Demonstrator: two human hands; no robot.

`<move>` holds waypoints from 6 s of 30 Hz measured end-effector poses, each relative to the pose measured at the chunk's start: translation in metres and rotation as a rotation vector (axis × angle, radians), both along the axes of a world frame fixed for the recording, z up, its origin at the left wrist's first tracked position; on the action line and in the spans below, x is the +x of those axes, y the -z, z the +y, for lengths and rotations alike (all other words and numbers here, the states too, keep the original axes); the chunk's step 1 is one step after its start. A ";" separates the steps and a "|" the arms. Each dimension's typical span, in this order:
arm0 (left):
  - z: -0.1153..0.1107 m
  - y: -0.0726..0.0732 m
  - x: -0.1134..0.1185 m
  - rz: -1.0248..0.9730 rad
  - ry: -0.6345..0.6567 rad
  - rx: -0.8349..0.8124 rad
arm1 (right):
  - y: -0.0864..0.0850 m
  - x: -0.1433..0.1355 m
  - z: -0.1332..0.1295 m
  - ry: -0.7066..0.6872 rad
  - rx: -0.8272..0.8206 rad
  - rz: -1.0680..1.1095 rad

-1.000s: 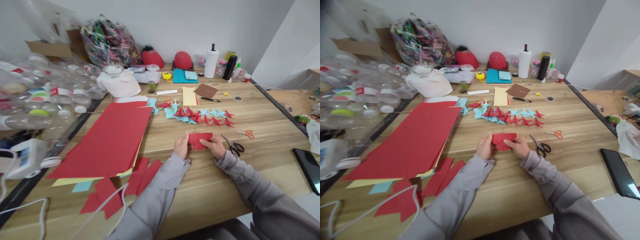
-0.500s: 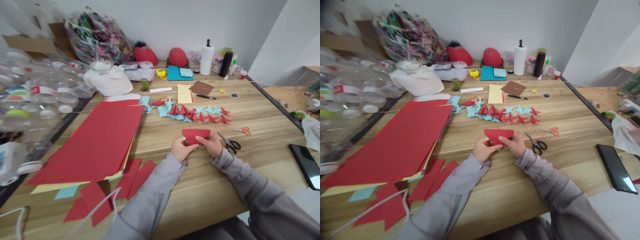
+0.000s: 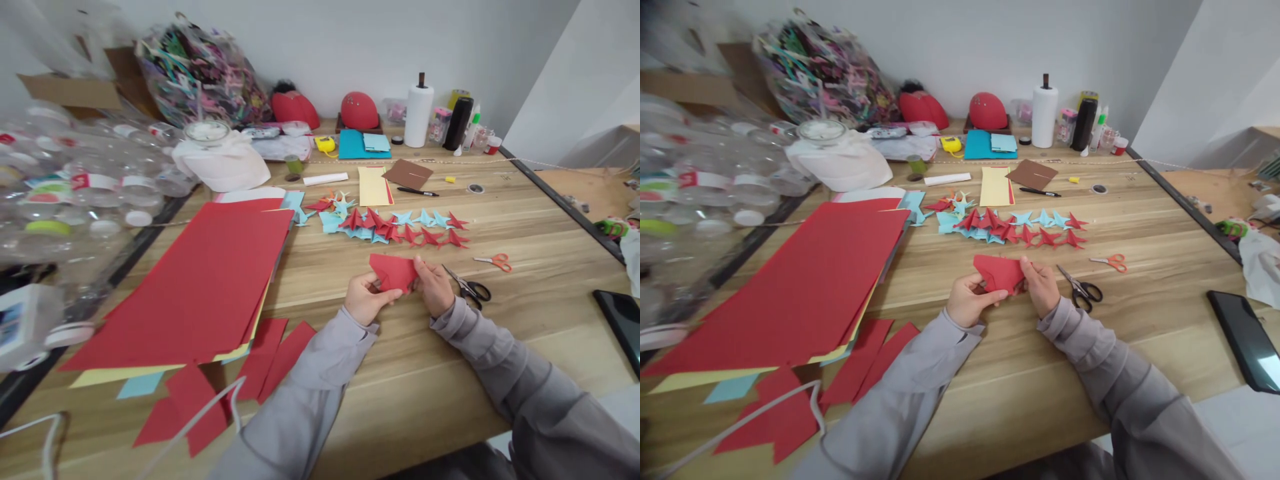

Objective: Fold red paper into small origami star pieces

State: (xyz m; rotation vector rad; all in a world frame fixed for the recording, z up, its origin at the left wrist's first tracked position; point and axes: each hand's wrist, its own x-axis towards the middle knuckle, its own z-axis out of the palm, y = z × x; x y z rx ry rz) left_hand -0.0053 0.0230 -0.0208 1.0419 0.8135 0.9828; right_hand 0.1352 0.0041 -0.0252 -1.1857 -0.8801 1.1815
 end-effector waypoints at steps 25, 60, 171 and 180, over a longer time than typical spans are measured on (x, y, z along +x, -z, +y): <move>0.001 0.007 0.000 -0.070 -0.066 -0.064 | -0.003 -0.001 -0.003 -0.080 0.040 -0.067; -0.002 0.007 0.000 0.170 -0.286 0.076 | -0.007 -0.005 -0.010 -0.330 0.029 -0.196; 0.002 0.016 0.009 -0.144 -0.269 -0.152 | 0.003 0.001 -0.002 -0.028 0.023 0.009; 0.004 0.006 0.008 -0.196 -0.342 -0.216 | 0.003 -0.001 -0.002 0.001 0.006 0.075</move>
